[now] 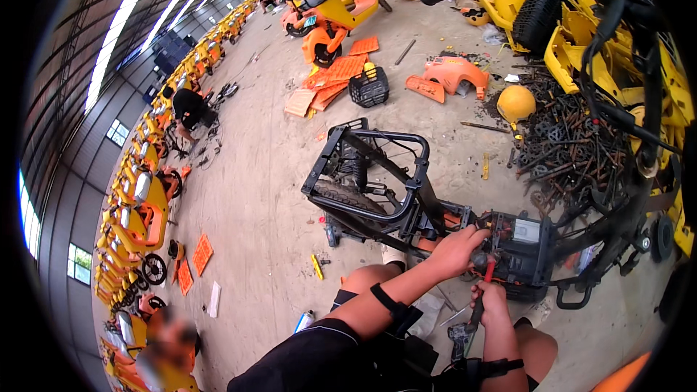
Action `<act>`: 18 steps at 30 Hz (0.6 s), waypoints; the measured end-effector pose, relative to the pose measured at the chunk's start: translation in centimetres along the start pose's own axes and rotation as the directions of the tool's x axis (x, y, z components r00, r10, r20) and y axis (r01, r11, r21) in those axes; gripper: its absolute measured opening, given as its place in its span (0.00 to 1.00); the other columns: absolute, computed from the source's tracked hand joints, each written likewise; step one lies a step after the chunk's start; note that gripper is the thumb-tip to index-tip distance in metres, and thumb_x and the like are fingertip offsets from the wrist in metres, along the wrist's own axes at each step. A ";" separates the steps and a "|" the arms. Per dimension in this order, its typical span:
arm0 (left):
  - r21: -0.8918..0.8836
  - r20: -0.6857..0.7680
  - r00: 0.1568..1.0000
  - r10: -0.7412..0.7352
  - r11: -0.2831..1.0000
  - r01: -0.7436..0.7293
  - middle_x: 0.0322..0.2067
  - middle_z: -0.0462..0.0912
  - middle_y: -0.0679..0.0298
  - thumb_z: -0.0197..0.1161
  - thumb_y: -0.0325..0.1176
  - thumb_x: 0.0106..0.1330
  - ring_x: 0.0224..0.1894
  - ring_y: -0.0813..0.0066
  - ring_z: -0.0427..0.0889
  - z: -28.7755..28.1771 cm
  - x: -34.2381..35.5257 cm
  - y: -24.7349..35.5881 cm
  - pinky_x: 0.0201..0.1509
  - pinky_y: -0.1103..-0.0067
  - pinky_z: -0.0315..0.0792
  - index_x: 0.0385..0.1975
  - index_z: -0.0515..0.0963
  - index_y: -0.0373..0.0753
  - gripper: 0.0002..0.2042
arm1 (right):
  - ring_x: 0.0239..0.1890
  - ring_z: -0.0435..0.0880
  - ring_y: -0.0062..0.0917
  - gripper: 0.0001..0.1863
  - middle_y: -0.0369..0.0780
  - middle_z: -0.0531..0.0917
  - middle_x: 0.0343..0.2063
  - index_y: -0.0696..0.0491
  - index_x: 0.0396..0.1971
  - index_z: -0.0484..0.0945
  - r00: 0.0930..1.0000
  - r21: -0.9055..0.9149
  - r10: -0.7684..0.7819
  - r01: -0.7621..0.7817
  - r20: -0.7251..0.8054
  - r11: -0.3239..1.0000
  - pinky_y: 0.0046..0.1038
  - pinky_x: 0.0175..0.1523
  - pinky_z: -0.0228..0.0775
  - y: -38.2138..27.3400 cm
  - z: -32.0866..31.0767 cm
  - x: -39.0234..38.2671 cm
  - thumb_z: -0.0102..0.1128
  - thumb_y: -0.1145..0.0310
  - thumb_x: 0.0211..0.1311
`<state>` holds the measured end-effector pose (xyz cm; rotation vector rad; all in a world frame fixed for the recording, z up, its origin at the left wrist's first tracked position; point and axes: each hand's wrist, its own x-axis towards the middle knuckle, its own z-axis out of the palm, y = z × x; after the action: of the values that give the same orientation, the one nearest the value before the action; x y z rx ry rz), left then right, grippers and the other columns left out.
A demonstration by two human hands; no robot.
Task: The person uses a hammer and a screwdriver to strike and pry components on the frame of an electric motorcycle while seated. They manipulate a red-handled hammer and a black-handled screwdriver to work on the internal chassis parts.
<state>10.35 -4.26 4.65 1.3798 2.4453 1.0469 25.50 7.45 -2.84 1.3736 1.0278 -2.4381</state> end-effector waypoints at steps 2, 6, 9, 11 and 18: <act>-0.022 0.051 0.999 -0.014 1.000 0.015 0.43 0.72 0.54 0.65 0.27 0.56 0.43 0.48 0.78 -0.2 -0.8 0.7 0.41 0.61 0.73 0.59 0.70 0.44 0.27 | 0.22 0.73 0.21 0.05 0.38 0.77 0.26 0.56 0.35 0.72 1.000 -0.016 0.004 -0.005 -0.016 1.000 0.29 0.23 0.65 -0.2 0.3 -0.6 0.51 0.70 0.67; 0.065 0.163 0.984 0.064 0.995 -0.076 0.41 0.72 0.55 0.61 0.23 0.55 0.43 0.49 0.78 -0.4 -0.4 1.6 0.41 0.61 0.73 0.59 0.71 0.46 0.28 | 0.18 0.73 0.22 0.09 0.37 0.76 0.22 0.54 0.34 0.73 0.999 0.051 -0.052 0.051 0.011 0.997 0.27 0.19 0.62 -2.4 1.6 -2.9 0.53 0.64 0.69; 0.071 0.104 0.974 0.201 0.975 -0.209 0.46 0.75 0.56 0.60 0.26 0.56 0.45 0.51 0.79 1.0 -0.3 1.3 0.47 0.65 0.74 0.56 0.75 0.45 0.24 | 0.15 0.67 0.16 0.16 0.29 0.71 0.19 0.46 0.40 0.78 0.993 0.028 -0.117 0.117 -0.003 0.993 0.23 0.20 0.60 -2.5 1.7 -2.9 0.61 0.49 0.67; 0.026 0.142 0.971 0.190 0.980 -0.196 0.46 0.76 0.55 0.64 0.27 0.55 0.46 0.52 0.79 2.4 -0.3 1.1 0.49 0.66 0.75 0.54 0.77 0.43 0.23 | 0.19 0.70 0.14 0.16 0.29 0.77 0.21 0.50 0.40 0.79 0.983 0.102 -0.183 0.180 0.020 0.978 0.22 0.21 0.61 -1.7 0.7 -1.4 0.57 0.52 0.71; -0.051 -0.004 0.975 0.221 0.974 -0.221 0.41 0.77 0.54 0.74 0.26 0.51 0.43 0.53 0.80 4.0 -1.2 2.8 0.45 0.68 0.76 0.42 0.80 0.39 0.17 | 0.23 0.70 0.16 0.08 0.34 0.81 0.26 0.53 0.37 0.79 0.993 0.041 -0.119 0.119 0.003 0.992 0.24 0.25 0.64 -1.3 -0.2 -1.5 0.53 0.66 0.65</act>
<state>14.77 -2.24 3.18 1.6644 2.2859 1.1440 25.87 8.25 -1.04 1.3537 1.0952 -2.5594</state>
